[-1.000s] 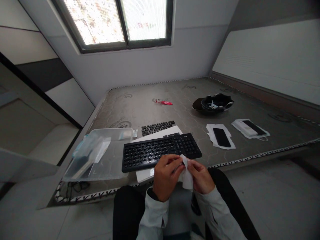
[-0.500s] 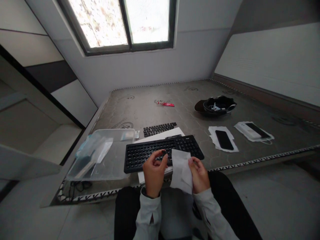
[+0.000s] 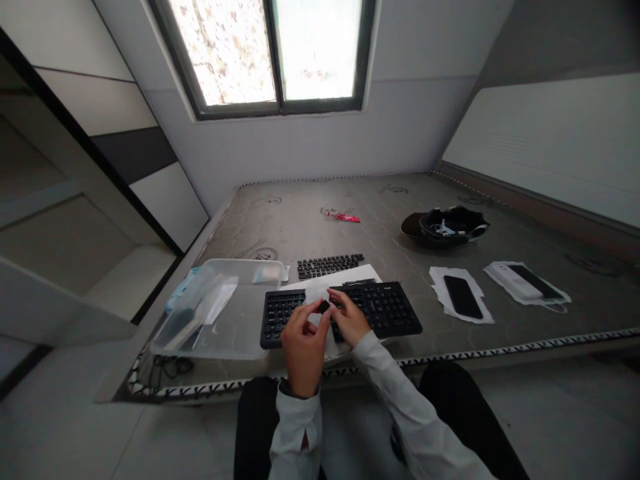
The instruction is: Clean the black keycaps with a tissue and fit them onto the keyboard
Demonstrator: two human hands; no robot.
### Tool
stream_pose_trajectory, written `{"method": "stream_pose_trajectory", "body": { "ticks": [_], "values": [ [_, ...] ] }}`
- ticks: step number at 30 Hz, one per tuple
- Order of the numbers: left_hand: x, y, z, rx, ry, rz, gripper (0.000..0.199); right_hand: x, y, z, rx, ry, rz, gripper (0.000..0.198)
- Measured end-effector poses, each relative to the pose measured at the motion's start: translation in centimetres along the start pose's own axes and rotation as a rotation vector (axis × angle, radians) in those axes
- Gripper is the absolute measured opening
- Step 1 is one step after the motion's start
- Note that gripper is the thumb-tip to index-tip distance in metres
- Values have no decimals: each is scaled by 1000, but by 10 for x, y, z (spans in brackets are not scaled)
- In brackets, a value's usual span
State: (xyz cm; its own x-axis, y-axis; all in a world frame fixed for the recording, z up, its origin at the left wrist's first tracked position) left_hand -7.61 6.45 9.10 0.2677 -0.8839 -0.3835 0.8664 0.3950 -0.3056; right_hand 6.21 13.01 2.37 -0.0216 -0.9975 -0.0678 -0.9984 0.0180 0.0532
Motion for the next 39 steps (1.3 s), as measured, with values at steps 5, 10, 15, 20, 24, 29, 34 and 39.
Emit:
{"method": "stream_pose_trajectory", "body": {
  "ticks": [5,10,15,20,24,29,34,39],
  "values": [
    [-1,11,-8,-77,27,-70,25,12,-23,-18,219,-138,0,29],
    [3,31,-6,-144,122,-179,30,18,-28,-33,221,-158,-88,26],
    [6,36,0,-174,189,-202,33,18,-32,-33,222,-127,-152,24],
    [13,43,6,-151,270,-278,35,19,-40,-23,138,-27,-148,27],
    [18,49,10,-111,352,-313,28,23,-43,-8,52,40,-170,25],
    [23,58,1,-123,405,-332,18,28,-49,10,60,84,-231,23],
    [26,71,-8,-165,377,-381,15,26,-59,18,187,70,-231,25],
    [24,75,-17,-204,233,-331,23,5,-85,29,420,38,-162,25]
  ]
}}
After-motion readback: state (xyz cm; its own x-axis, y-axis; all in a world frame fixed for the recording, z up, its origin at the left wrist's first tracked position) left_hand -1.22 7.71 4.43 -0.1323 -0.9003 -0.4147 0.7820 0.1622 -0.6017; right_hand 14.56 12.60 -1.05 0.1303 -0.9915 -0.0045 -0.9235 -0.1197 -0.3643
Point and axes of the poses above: each hand's wrist, its own x-axis away from the middle knuckle, its own y-axis out of the palm, z = x × y, the point moved 10 cm from there along -x, towards the middle knuckle, and after that the axes turned 1 degree about -y, right-handed, at the moved point
